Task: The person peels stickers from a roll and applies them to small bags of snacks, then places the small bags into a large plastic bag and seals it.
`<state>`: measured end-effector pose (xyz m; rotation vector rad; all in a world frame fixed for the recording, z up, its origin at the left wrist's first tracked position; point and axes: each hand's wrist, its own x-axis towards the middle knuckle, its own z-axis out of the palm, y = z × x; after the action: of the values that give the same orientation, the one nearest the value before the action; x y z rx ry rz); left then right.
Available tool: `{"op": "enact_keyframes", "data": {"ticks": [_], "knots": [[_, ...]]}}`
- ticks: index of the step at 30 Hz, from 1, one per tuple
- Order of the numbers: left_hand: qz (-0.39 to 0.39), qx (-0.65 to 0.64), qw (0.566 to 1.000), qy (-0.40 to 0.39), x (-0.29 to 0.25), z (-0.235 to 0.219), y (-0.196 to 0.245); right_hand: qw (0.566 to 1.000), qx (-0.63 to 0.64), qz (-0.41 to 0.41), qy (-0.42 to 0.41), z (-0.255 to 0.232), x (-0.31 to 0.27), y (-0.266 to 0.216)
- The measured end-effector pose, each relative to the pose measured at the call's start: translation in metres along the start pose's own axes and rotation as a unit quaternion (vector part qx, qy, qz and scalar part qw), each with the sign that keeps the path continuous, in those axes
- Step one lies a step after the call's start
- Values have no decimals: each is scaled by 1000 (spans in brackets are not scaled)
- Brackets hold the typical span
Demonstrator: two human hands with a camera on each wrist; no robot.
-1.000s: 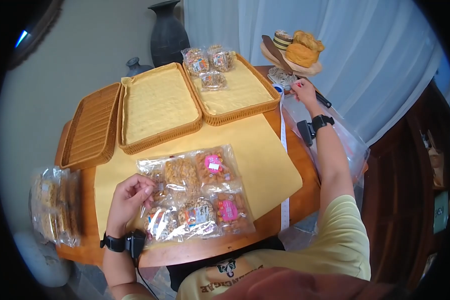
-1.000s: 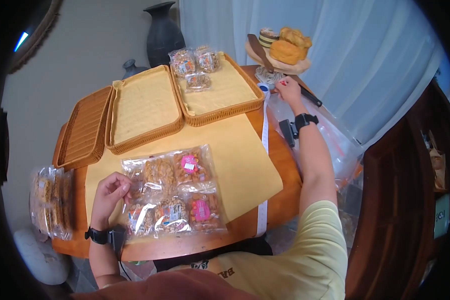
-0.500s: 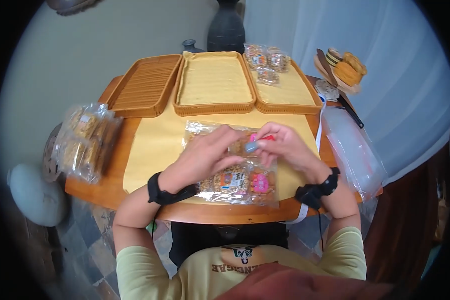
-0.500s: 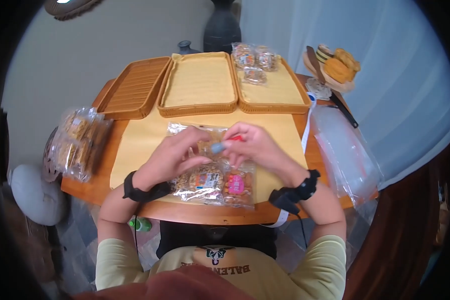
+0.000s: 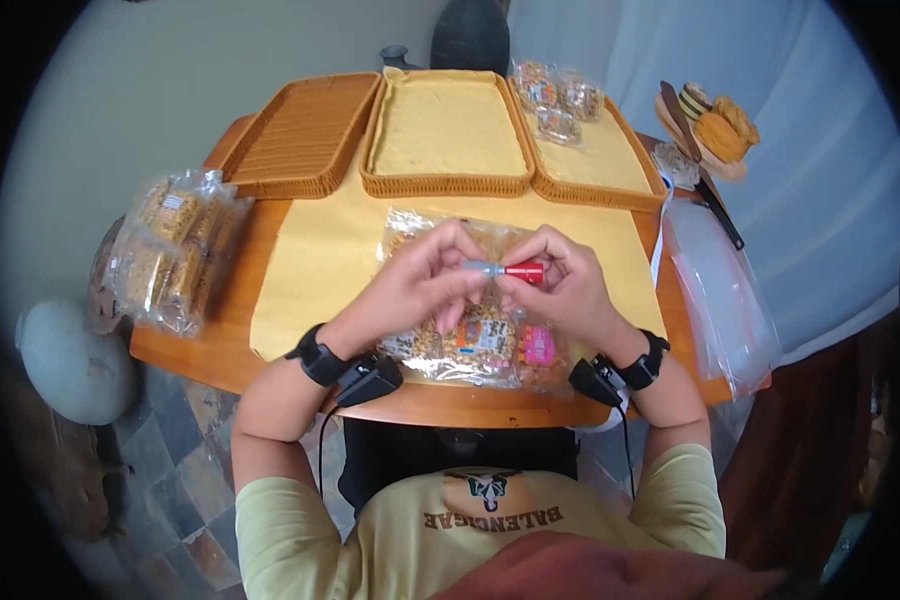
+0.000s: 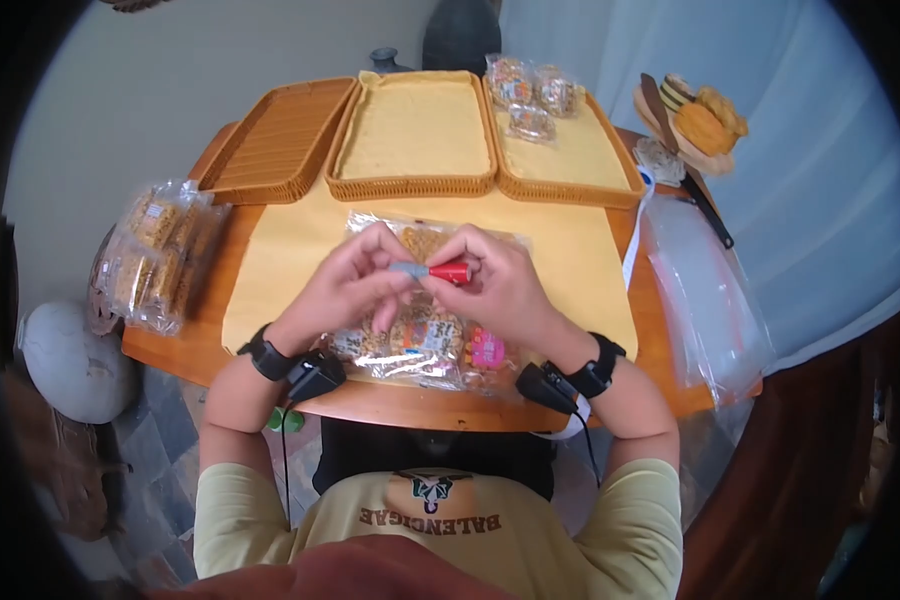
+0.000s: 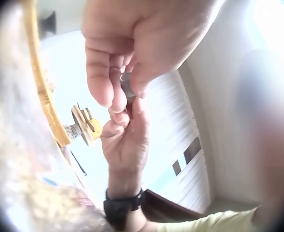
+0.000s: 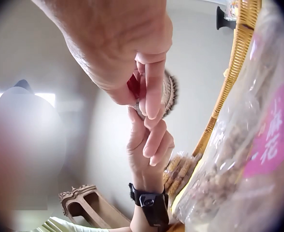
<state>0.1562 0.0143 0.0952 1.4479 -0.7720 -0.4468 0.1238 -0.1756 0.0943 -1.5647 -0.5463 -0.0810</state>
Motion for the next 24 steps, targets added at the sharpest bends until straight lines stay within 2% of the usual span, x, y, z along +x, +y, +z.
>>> {"op": "enact_keyframes", "data": {"ticks": [1,2,4,5,6,7,9,10,13,24], "knots": [[-27,-62,998,9,0,-2,2,983,-151,-101,18,-8,1,3],[-52,-122,991,19,0,-4,3,983,-155,-93,20,-16,1,-1],[-42,-144,988,32,4,-13,-6,965,-247,-93,9,-30,2,-18],[-46,-129,989,54,7,-18,-11,982,-188,4,15,-37,1,-26],[-50,-114,989,77,9,-20,-15,981,-193,8,18,-45,2,-27],[-68,-80,990,89,10,-21,-18,977,-204,47,33,-53,5,-26],[-85,-57,991,83,12,-21,-23,957,-266,111,36,-63,11,-24],[-103,-30,991,82,12,-20,-24,956,-267,113,37,-65,12,-20],[-111,-1,991,78,12,-18,-26,896,-443,3,-33,-69,15,3],[-130,35,989,55,12,-18,-31,887,-454,59,-62,-60,17,24]]}}
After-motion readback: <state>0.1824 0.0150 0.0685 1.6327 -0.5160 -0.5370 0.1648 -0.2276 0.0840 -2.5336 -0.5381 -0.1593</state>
